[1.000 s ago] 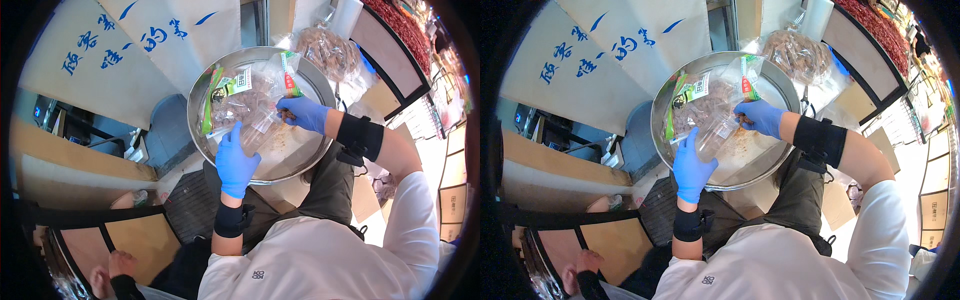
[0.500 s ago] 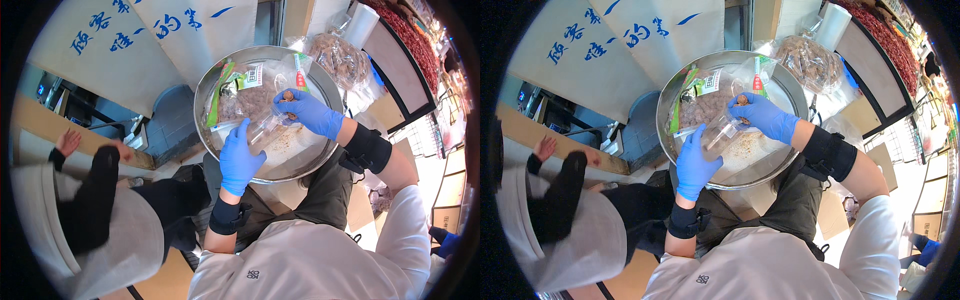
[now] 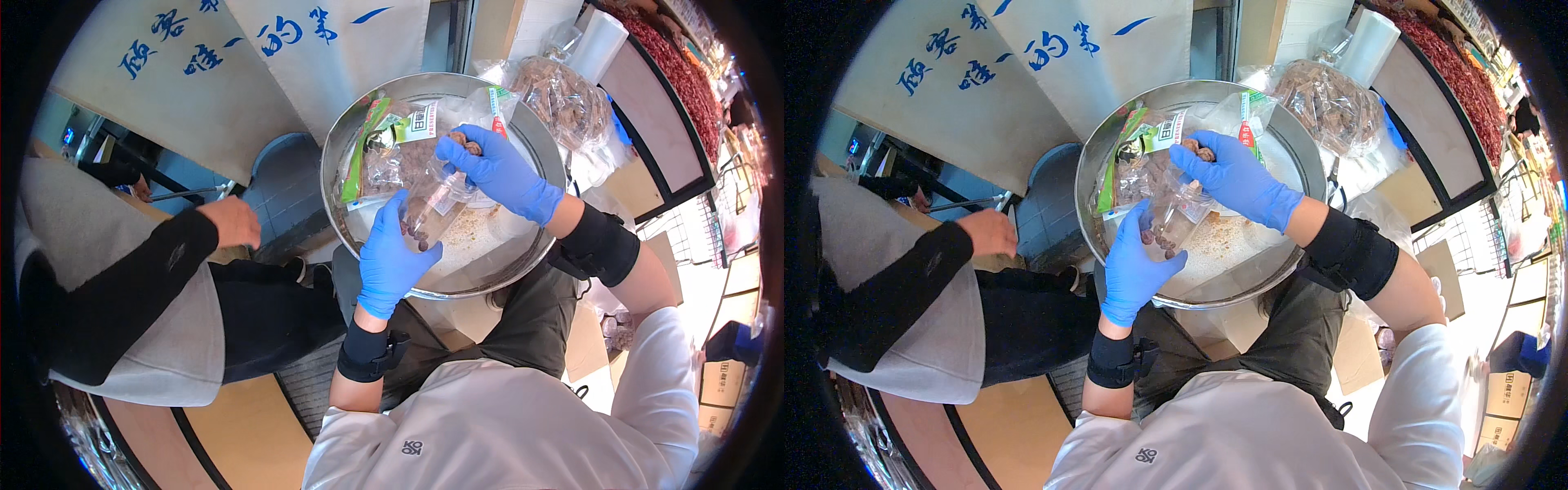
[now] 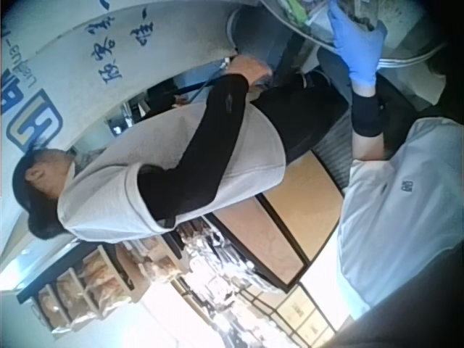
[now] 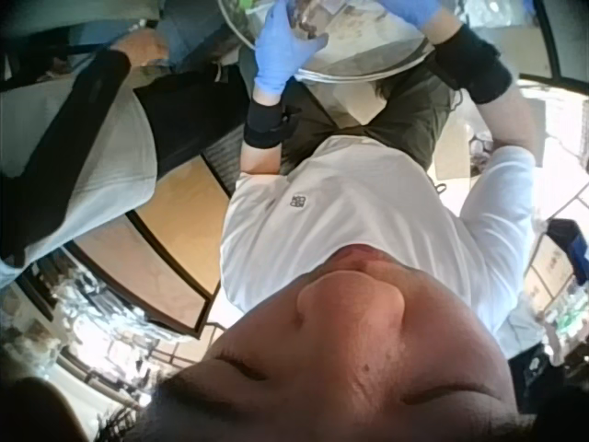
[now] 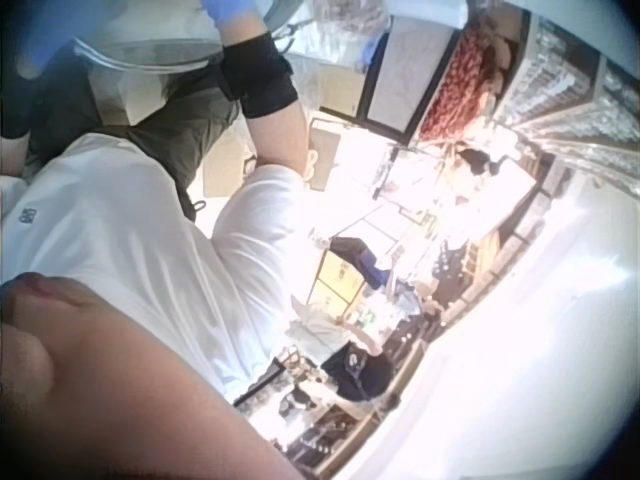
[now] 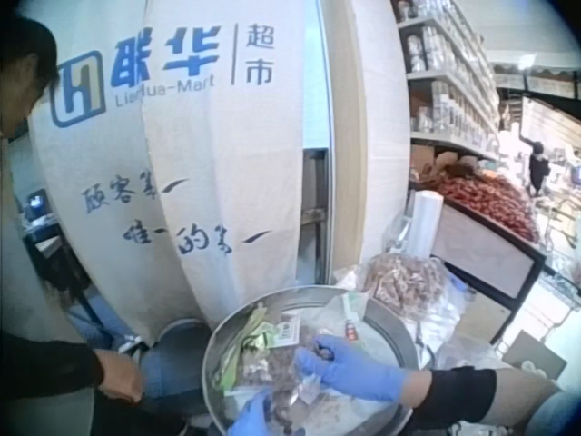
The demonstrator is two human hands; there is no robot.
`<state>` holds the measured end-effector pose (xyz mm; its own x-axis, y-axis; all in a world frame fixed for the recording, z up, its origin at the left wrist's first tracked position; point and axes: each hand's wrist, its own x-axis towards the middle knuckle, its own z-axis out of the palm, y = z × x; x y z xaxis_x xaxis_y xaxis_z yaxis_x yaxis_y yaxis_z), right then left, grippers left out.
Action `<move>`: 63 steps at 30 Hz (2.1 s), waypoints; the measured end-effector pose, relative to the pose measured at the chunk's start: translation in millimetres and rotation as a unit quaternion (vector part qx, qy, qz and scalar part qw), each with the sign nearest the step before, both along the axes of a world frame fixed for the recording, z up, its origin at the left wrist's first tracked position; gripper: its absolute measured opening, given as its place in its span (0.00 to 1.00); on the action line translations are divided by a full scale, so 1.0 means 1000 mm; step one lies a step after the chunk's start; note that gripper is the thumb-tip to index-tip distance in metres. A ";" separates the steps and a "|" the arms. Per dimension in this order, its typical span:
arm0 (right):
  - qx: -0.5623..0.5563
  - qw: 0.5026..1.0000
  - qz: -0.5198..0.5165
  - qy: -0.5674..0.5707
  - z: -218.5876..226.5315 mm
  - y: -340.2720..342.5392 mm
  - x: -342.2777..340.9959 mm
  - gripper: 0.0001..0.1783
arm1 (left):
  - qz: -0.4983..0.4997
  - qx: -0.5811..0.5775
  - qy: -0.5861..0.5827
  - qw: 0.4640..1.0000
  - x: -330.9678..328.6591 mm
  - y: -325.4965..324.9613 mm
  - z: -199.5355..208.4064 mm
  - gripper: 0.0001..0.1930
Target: Packaging dried fruit from a large bag into small plastic jars using a scale.
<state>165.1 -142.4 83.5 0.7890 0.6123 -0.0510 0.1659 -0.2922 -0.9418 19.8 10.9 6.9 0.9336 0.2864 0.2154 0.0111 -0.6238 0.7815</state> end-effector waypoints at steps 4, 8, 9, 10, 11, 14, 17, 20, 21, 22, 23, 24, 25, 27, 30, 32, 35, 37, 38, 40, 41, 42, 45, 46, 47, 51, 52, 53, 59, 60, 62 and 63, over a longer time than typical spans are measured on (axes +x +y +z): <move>0.092 0.996 0.005 0.011 0.016 0.002 -0.009 0.19 | -0.012 -0.035 -0.021 0.999 -0.002 0.001 0.001 0.46; 0.087 0.995 0.040 -0.034 0.025 0.004 -0.021 0.20 | -0.022 -0.050 -0.020 0.998 -0.003 0.002 0.003 0.46; 0.087 0.995 0.041 -0.034 0.024 0.003 -0.021 0.20 | -0.022 -0.050 -0.020 0.998 -0.003 0.002 0.003 0.46; 0.088 0.993 0.051 -0.068 0.023 0.002 -0.021 0.20 | -0.028 -0.055 -0.025 0.998 -0.003 0.001 0.003 0.46; 0.088 0.989 0.061 -0.102 0.022 0.001 -0.021 0.19 | -0.034 -0.061 -0.030 0.997 -0.003 0.001 0.003 0.46; 0.147 0.986 0.062 0.037 0.031 0.004 -0.025 0.18 | -0.043 -0.074 -0.035 0.996 -0.004 0.004 0.001 0.47; 0.137 0.990 0.046 -0.006 0.025 0.002 -0.020 0.18 | -0.047 -0.092 -0.014 0.995 -0.004 0.002 0.003 0.47; 0.158 0.986 0.016 -0.058 0.018 0.008 -0.023 0.17 | -0.049 -0.101 -0.026 0.993 -0.004 0.001 0.004 0.47; 0.158 0.986 0.016 -0.057 0.014 0.012 -0.024 0.17 | -0.048 -0.102 -0.025 0.993 -0.004 0.001 0.004 0.47; 0.184 0.981 -0.021 -0.060 0.009 0.016 -0.026 0.17 | -0.050 -0.107 -0.018 0.993 -0.003 0.001 0.002 0.46; 0.209 0.974 -0.059 -0.064 0.007 0.020 -0.027 0.17 | -0.052 -0.113 -0.012 0.992 -0.003 0.000 0.001 0.45; 0.209 0.974 -0.059 -0.064 0.008 0.024 -0.029 0.17 | -0.052 -0.113 -0.012 0.992 -0.002 0.001 -0.002 0.45; 0.220 0.972 -0.069 -0.046 0.012 0.027 -0.030 0.16 | -0.060 -0.115 -0.027 0.991 -0.001 0.003 -0.005 0.44; 0.232 0.969 -0.076 -0.027 0.019 0.029 -0.032 0.16 | -0.065 -0.117 -0.041 0.990 -0.001 0.005 -0.008 0.44; 0.304 0.951 -0.055 0.019 0.023 0.024 -0.026 0.17 | -0.053 -0.115 -0.052 0.991 -0.002 0.004 -0.008 0.45; 0.294 0.955 -0.005 -0.024 0.024 0.014 -0.019 0.18 | -0.062 -0.148 -0.007 0.987 -0.003 0.002 -0.002 0.45; 0.272 0.962 0.013 0.006 0.023 0.008 -0.017 0.19 | -0.041 -0.091 -0.048 0.994 -0.003 0.003 -0.003 0.45; 0.263 0.964 0.021 0.041 0.026 0.008 -0.021 0.18 | -0.038 -0.101 -0.037 0.993 -0.004 0.002 0.000 0.45; 0.223 0.974 0.008 0.035 0.030 0.009 -0.026 0.17 | -0.037 -0.110 -0.027 0.993 -0.004 0.002 0.001 0.45; 0.183 0.983 -0.003 0.030 0.032 0.008 -0.031 0.16 | -0.041 -0.105 -0.033 0.993 -0.004 0.003 -0.001 0.45; 0.127 0.988 0.020 -0.087 0.031 0.005 -0.030 0.15 | -0.047 -0.099 -0.039 0.993 -0.004 0.004 -0.003 0.45; 0.069 0.976 0.043 -0.203 0.030 0.002 -0.029 0.14 | -0.045 -0.099 -0.039 0.993 -0.003 0.005 -0.004 0.45; 0.013 0.971 0.086 -0.223 0.027 -0.005 -0.024 0.14 | -0.046 -0.109 -0.057 0.991 -0.003 0.004 -0.005 0.46; 0.011 0.971 0.086 -0.222 0.031 -0.005 -0.022 0.14 | -0.041 -0.101 -0.052 0.993 -0.003 0.003 -0.003 0.46; -0.043 0.973 0.110 -0.197 0.039 -0.003 -0.019 0.13 | -0.036 -0.093 -0.047 0.994 -0.003 0.003 -0.002 0.46; -0.039 0.977 0.158 -0.136 0.047 -0.007 -0.012 0.13 | -0.049 -0.091 -0.056 0.993 -0.002 0.006 -0.006 0.47; -0.039 0.977 0.159 -0.136 0.050 -0.008 -0.012 0.13 | -0.051 -0.083 -0.056 0.994 -0.002 0.005 -0.006 0.47; -0.066 0.969 0.192 -0.140 0.056 -0.008 -0.012 0.13 | -0.052 -0.074 -0.057 0.994 -0.002 0.005 -0.006 0.47; -0.106 0.956 0.235 -0.140 0.061 -0.003 -0.004 0.16 | -0.055 -0.076 -0.062 0.994 -0.001 0.007 -0.009 0.47; -0.076 0.956 0.237 -0.157 0.059 -0.002 -0.003 0.16 | -0.054 -0.076 -0.062 0.994 -0.001 0.007 -0.010 0.47; -0.068 0.961 0.238 -0.123 0.061 -0.004 0.000 0.17 | -0.065 -0.100 -0.072 0.990 0.000 0.008 -0.011 0.47; -0.061 0.966 0.237 -0.088 0.062 -0.006 0.001 0.18 | -0.064 -0.100 -0.072 0.990 0.000 0.008 -0.009 0.47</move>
